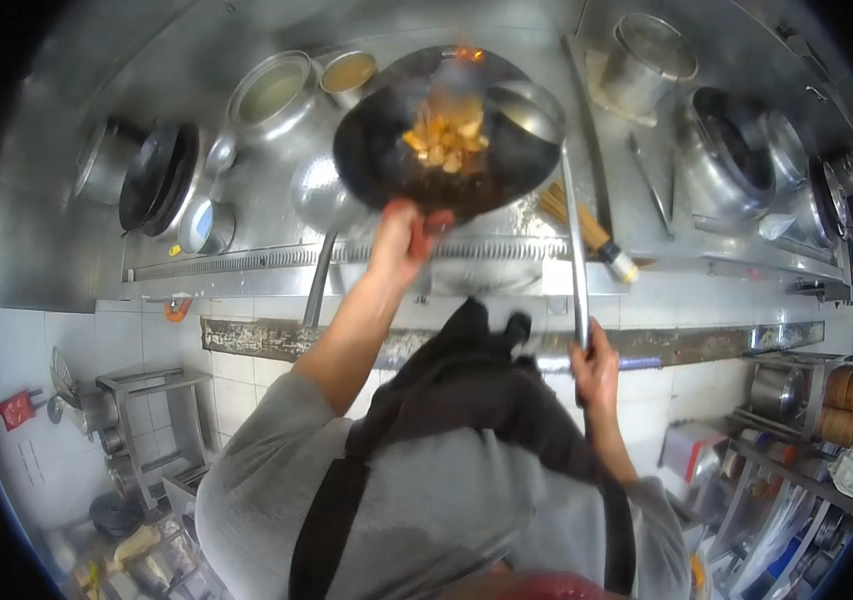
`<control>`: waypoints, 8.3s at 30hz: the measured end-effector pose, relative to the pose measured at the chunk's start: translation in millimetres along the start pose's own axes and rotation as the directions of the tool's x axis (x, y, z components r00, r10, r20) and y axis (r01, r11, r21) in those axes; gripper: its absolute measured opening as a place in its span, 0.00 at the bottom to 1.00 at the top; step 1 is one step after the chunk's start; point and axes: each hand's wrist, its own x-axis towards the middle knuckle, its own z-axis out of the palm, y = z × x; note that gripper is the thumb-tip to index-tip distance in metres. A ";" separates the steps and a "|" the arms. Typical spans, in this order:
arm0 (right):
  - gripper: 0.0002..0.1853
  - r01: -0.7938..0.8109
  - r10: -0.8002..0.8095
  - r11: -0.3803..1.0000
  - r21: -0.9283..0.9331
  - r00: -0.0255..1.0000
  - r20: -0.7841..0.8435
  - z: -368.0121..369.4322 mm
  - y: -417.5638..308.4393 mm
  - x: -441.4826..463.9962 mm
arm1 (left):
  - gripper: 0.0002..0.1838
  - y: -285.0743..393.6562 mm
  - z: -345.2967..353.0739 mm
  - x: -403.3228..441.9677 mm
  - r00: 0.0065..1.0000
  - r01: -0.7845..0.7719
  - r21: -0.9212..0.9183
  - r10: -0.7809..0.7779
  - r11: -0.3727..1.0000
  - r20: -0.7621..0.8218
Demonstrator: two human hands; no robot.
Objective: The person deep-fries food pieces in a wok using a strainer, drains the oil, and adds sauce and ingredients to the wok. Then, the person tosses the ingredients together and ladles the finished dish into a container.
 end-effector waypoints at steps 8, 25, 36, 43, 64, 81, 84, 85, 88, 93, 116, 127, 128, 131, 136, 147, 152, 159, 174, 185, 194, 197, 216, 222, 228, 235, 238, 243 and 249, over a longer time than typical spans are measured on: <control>0.24 -0.030 0.032 0.999 -0.024 0.998 0.063 -0.5 -12.6 33.2 | 0.11 -39.1 -35.3 41.9 0.991 0.121 0.104 -0.127 0.987 0.051; 0.25 0.024 -0.022 0.989 -0.147 1.000 0.019 -0.5 -3.6 32.9 | 0.28 -63.7 -50.6 -2.8 0.988 0.098 0.069 -0.105 0.993 0.114; 0.25 0.245 -0.228 0.863 -0.442 0.969 0.092 32.4 54.0 74.9 | 0.05 -28.1 -21.1 112.4 0.995 0.094 0.059 -0.095 0.994 0.024; 0.28 0.272 -0.211 0.871 -0.408 0.959 0.189 17.8 58.6 57.1 | 0.04 -28.6 -20.7 129.1 0.996 0.084 0.052 -0.086 0.995 0.038; 0.17 0.307 -0.152 0.814 -0.494 0.932 0.330 -29.8 -54.7 138.9 | 0.04 -16.8 -26.9 91.8 0.992 0.122 -0.040 -0.120 0.992 0.046; 0.22 0.106 -0.106 0.990 -0.087 0.994 0.012 -4.2 -24.0 52.0 | 0.07 -0.3 -8.7 74.5 0.987 0.158 -0.011 -0.158 0.987 -0.035; 0.21 0.215 -0.214 0.977 0.004 0.971 -0.103 9.5 -33.5 45.0 | 0.09 -21.4 -36.1 76.9 0.979 0.188 0.116 -0.196 0.975 0.061; 0.21 0.219 -0.219 0.976 -0.014 0.968 -0.123 8.6 -46.4 40.4 | 0.15 -35.5 -43.0 56.4 0.979 0.202 0.057 -0.203 0.978 0.011; 0.18 0.378 -0.394 0.918 -0.123 0.903 -0.168 2.3 -20.4 17.5 | 0.39 -27.6 -28.7 -52.3 0.987 0.160 0.239 -0.159 0.958 -0.023; 0.06 0.069 -0.068 0.998 0.010 0.997 -0.046 18.0 -5.1 11.3 | 0.07 12.4 -7.5 14.6 0.991 0.130 0.021 -0.131 0.991 0.037; 0.08 -0.134 0.134 0.991 0.030 0.991 -0.022 29.6 -10.4 4.5 | 0.09 -32.3 -48.3 72.4 0.979 0.194 0.108 -0.200 0.975 0.044; 0.07 -0.200 0.213 0.963 0.183 0.976 -0.053 41.0 11.4 -19.9 | 0.14 -0.9 -20.2 84.4 0.974 0.191 0.058 -0.197 0.980 0.113; 0.07 -0.212 0.225 0.960 0.180 0.973 -0.052 41.8 5.7 -16.8 | 0.11 -3.7 -21.1 94.2 0.977 0.200 0.042 -0.203 0.979 0.066; 0.07 -0.288 0.295 0.947 0.144 0.955 -0.034 39.5 -1.0 -19.6 | 0.15 -17.6 -34.5 69.0 0.987 0.159 0.083 -0.162 0.984 0.024; 0.06 -0.139 0.145 0.988 0.061 0.985 -0.097 29.5 8.8 -17.2 | 0.25 -2.8 -32.7 -46.1 0.979 0.196 0.149 -0.201 0.969 0.022; 0.06 -0.167 0.170 0.979 0.114 0.985 -0.016 35.8 10.4 -6.9 | 0.20 -45.8 -48.0 47.9 0.990 0.091 0.113 -0.102 0.989 0.096; 0.07 -0.084 0.085 0.996 0.028 0.996 -0.028 35.2 15.3 -18.0 | 0.19 -27.5 -35.3 -21.7 0.987 0.159 0.075 -0.158 0.984 -0.028; 0.10 0.015 -0.012 0.991 -0.132 1.000 0.028 81.2 60.1 50.4 | 0.08 -23.1 -19.9 113.3 0.993 0.103 0.003 -0.103 0.995 0.049; 0.16 -0.055 0.298 0.844 0.533 0.875 -0.382 -42.6 -6.3 -62.5 | 0.12 -11.2 -69.2 195.6 0.979 0.117 0.257 -0.155 0.959 0.132; 0.09 -0.018 0.643 0.765 0.643 -0.003 -0.766 -111.4 34.3 -284.8 | 0.06 34.9 -116.2 305.2 0.794 0.554 0.200 -0.585 0.808 0.164; 0.15 -0.207 0.542 0.717 0.665 -0.435 -0.719 -138.4 58.9 -408.4 | 0.06 3.1 -99.0 275.4 0.875 -0.225 0.699 -0.174 0.679 0.452; 0.23 -0.197 0.540 0.700 0.686 -0.482 -0.689 -148.1 61.5 -418.6 | 0.05 -14.4 -93.5 265.9 0.901 -0.197 0.679 -0.143 0.707 0.411; 0.08 0.045 0.621 0.722 0.690 -0.482 -0.618 -162.4 102.7 -430.4 | 0.02 -17.2 -82.0 269.7 0.906 -0.188 0.601 -0.100 0.777 0.412; 0.08 0.209 0.570 0.803 0.559 -0.546 -0.614 -164.7 95.6 -424.6 | 0.02 -6.8 -95.9 275.2 0.910 -0.169 0.562 -0.091 0.810 0.404; 0.06 0.305 0.559 0.827 0.473 -0.539 -0.630 -155.9 82.7 -413.8 | 0.01 1.5 -109.7 281.5 0.910 -0.165 0.517 -0.072 0.840 0.408; 0.03 0.445 0.681 0.717 0.537 -0.284 -0.675 -102.2 51.3 -363.3 | 0.19 6.0 -121.0 298.2 0.673 -0.555 0.551 -0.052 0.623 0.738; 0.05 0.443 0.745 0.609 0.658 -0.034 -0.666 -71.5 34.6 -328.7 | 0.18 7.6 -121.4 323.5 0.833 0.161 0.448 -0.364 0.880 0.415; 0.11 0.304 0.679 0.517 0.800 0.423 -0.600 -44.9 -17.9 -243.0 | 0.13 -11.3 -117.5 300.3 0.932 0.086 0.383 -0.210 0.920 0.295; 0.24 -0.053 0.539 0.460 0.886 0.810 -0.232 -16.2 -41.4 -126.9 | 0.12 -40.8 -39.3 206.9 0.988 0.068 0.004 -0.068 0.998 0.137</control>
